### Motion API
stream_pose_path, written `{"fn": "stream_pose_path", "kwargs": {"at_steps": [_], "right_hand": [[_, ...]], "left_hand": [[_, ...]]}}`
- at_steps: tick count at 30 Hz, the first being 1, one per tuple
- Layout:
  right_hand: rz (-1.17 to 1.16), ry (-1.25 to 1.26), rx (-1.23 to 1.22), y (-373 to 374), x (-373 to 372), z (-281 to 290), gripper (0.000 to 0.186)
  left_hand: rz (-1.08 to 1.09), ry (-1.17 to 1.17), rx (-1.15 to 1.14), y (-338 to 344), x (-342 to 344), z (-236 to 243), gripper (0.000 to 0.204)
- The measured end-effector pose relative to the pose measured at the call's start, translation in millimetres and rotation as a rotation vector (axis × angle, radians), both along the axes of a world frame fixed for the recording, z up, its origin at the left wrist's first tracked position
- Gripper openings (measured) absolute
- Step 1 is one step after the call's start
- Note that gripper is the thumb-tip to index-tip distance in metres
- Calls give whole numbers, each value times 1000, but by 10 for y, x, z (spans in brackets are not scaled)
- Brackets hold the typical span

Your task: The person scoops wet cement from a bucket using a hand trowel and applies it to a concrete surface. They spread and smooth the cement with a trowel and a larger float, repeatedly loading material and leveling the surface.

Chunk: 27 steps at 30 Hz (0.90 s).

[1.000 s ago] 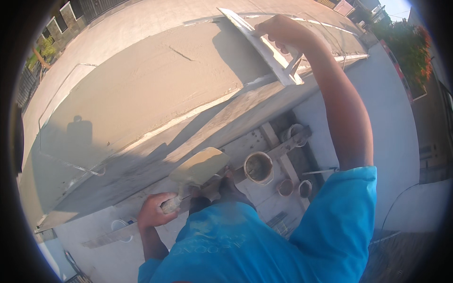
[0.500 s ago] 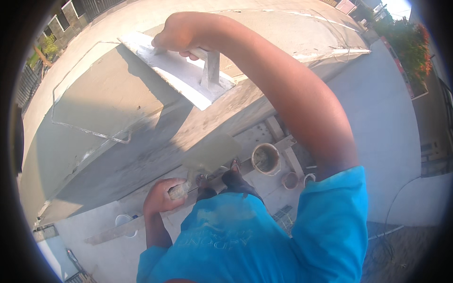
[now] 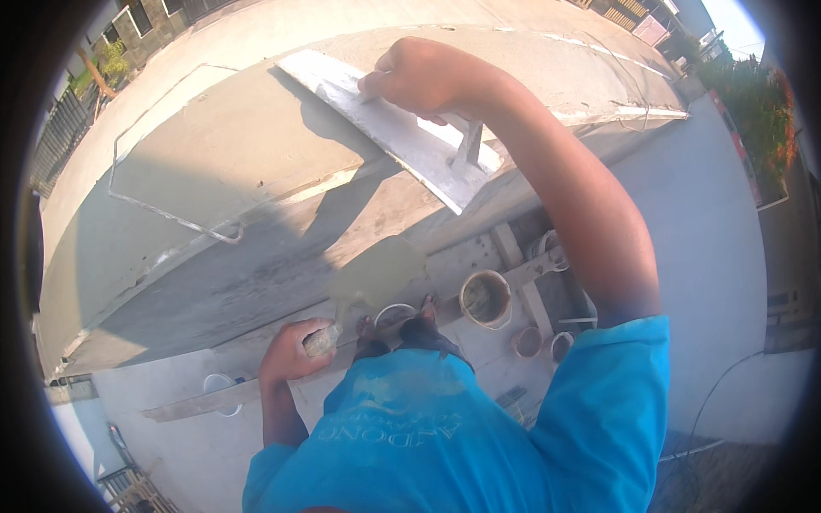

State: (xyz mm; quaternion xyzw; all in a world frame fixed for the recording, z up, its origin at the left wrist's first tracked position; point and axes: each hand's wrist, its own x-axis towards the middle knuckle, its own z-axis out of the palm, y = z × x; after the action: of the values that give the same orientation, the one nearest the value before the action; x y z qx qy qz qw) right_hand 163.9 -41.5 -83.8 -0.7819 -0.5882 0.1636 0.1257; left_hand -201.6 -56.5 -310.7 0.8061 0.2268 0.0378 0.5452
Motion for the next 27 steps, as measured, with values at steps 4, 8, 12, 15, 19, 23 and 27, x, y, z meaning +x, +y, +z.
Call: {"fn": "stream_pose_path", "kwargs": {"at_steps": [4,8,12,15,19,23,27], "right_hand": [[97,83,55,29,-269,259,39],[193,-77,221,259,-420,70,42],[290,-195,176,513,-946,59,34],[202,-366,187,661,-1243,18,28],[88,-427,122,592,-993,-37,21],[-66,-545,187,349,-273,-167,23],[-116,-593,218,241,547,-349,25]], "left_hand": [[17,-43,-9,-20,30,-25,50],[0,-46,-21,-16,22,-63,50],[-43,-46,33,19,22,-95,50],[-51,104,-76,36,69,18,50],[-52,58,-67,12,125,-21,52],[-100,14,-4,36,263,-56,52],[-124,-7,26,7,457,-9,52]]}}
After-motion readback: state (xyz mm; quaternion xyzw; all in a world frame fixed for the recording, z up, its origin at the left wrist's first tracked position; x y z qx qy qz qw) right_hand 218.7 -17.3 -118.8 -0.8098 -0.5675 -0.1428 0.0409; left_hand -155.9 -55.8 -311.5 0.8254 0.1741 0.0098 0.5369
